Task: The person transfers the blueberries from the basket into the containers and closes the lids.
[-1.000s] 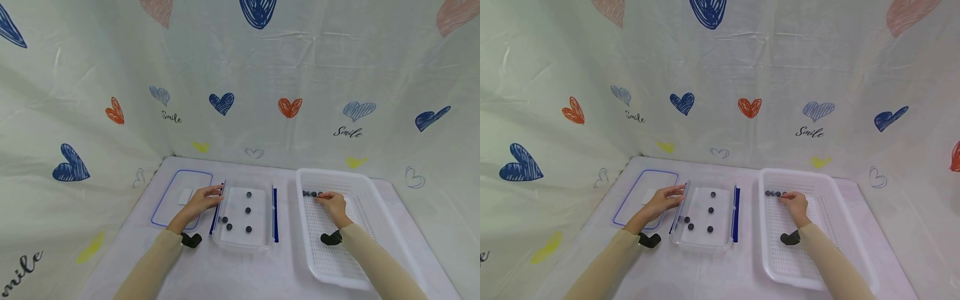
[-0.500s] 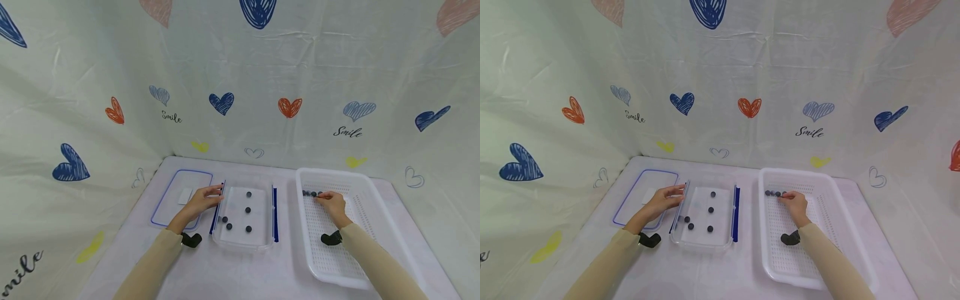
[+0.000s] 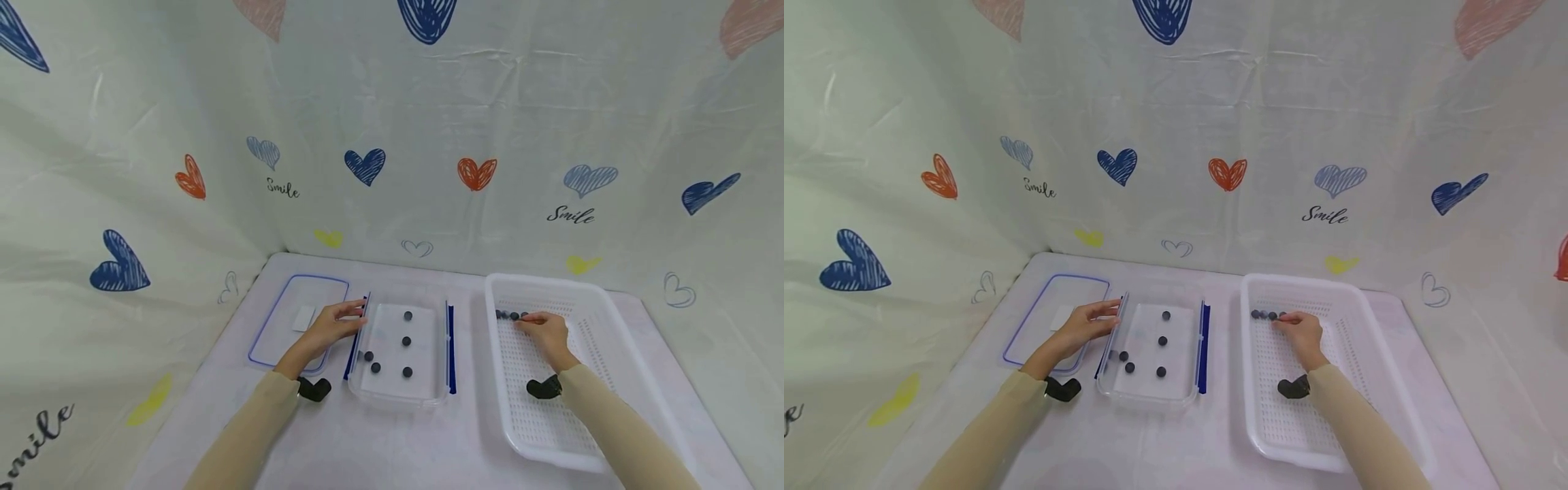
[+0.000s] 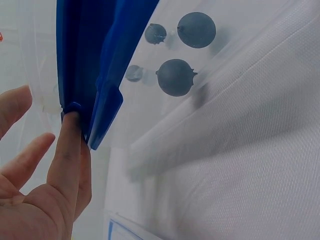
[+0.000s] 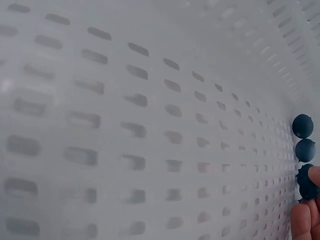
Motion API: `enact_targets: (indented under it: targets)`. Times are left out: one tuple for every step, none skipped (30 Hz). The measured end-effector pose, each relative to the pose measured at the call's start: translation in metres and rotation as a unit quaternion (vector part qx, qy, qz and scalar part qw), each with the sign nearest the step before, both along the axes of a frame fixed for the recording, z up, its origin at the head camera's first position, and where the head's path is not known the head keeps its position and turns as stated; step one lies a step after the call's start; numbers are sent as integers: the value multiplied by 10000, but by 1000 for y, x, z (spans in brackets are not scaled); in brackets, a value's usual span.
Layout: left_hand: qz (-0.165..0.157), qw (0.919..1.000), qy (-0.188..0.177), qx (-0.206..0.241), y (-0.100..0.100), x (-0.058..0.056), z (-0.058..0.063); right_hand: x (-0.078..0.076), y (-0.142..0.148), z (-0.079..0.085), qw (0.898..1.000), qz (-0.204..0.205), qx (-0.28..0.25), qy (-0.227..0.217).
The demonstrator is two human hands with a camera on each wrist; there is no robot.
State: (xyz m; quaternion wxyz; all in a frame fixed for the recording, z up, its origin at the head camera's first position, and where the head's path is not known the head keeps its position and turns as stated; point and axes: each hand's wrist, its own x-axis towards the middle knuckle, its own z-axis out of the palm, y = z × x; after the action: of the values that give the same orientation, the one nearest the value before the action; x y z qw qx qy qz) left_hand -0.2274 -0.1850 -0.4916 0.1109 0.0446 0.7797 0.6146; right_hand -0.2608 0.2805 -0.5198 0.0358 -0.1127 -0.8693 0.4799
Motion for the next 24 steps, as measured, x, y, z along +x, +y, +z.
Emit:
enact_targets:
  targets:
    - [-9, 10000, 28, -45, 0, 0, 0, 0, 1, 1, 10000, -16, -14, -7]
    - [-23, 10000, 36, -68, 0, 0, 0, 0, 2, 2, 10000, -20, -20, 3]
    - [-36, 9999, 48, -98, 0, -1, -1, 0, 2, 3, 10000, -43, -21, 9]
    - [-30, 9999, 57, -140, -1, -1, -1, 0, 3, 4, 10000, -51, -21, 6]
    - [-29, 9999, 49, -153, -1, -1, 0, 1, 4, 5, 10000, -39, -56, 22]
    - [-24, 9999, 40, -163, -1, -1, 0, 1, 4, 7, 10000, -36, -75, 24]
    - [-15, 9999, 27, -161, -1, -1, 0, 1, 5, 8, 9999, -41, -88, 26]
    - [0, 9999, 5, -153, -1, -1, 0, 2, 5, 9, 9999, -32, -101, 30]
    - [15, 9999, -15, -146, -2, -1, 0, 2, 6, 11, 9999, 5, -144, 39]
    - [30, 9999, -43, -123, -1, -1, 0, 3, 7, 13, 9998, 31, -180, 40]
    - [32, 9999, -43, -106, -1, -1, 0, 4, 8, 14, 9997, 46, -231, 42]
    - [7, 10000, -32, -93, -1, -1, 0, 4, 8, 16, 9997, 35, -252, 25]
    - [-12, 10000, -10, -83, -1, -1, -1, 5, 9, 17, 9995, 34, -302, 8]
    - [-30, 10000, 1, -91, 0, 1, 4, 5, 10, 18, 9994, 46, -344, -16]
    - [-42, 9999, 2, -99, 1, 1, 5, 5, 11, 19, 9993, 66, -379, -14]
    - [-53, 10000, 5, -82, 1, 1, 5, 5, 12, 20, 9991, 62, -414, -23]
    - [-63, 9999, 24, -89, 2, 2, 6, 5, 13, 21, 9989, 71, -466, -32]
    - [-78, 9999, 13, -75, 2, 2, 6, 5, 14, 22, 9988, 70, -475, -28]
    - [-70, 9999, 16, -78, 2, 2, 6, 5, 15, 24, 9989, 66, -474, -25]
    - [-70, 9999, 6, -76, 2, 2, 7, 5, 16, 25, 9989, 66, -461, -15]
    - [-67, 10000, 10, -57, 1, 0, 3, 5, 16, 26, 9990, 56, -453, 10]
    - [-63, 10000, 10, -22, 1, 0, 2, 5, 16, 29, 9990, 41, -448, 16]
    - [-67, 10000, 17, -24, 0, 0, 2, 5, 15, 30, 9990, 36, -441, 32]
    - [-76, 10000, 8, -7, 0, 0, 2, 5, 15, 32, 9990, 35, -438, 53]
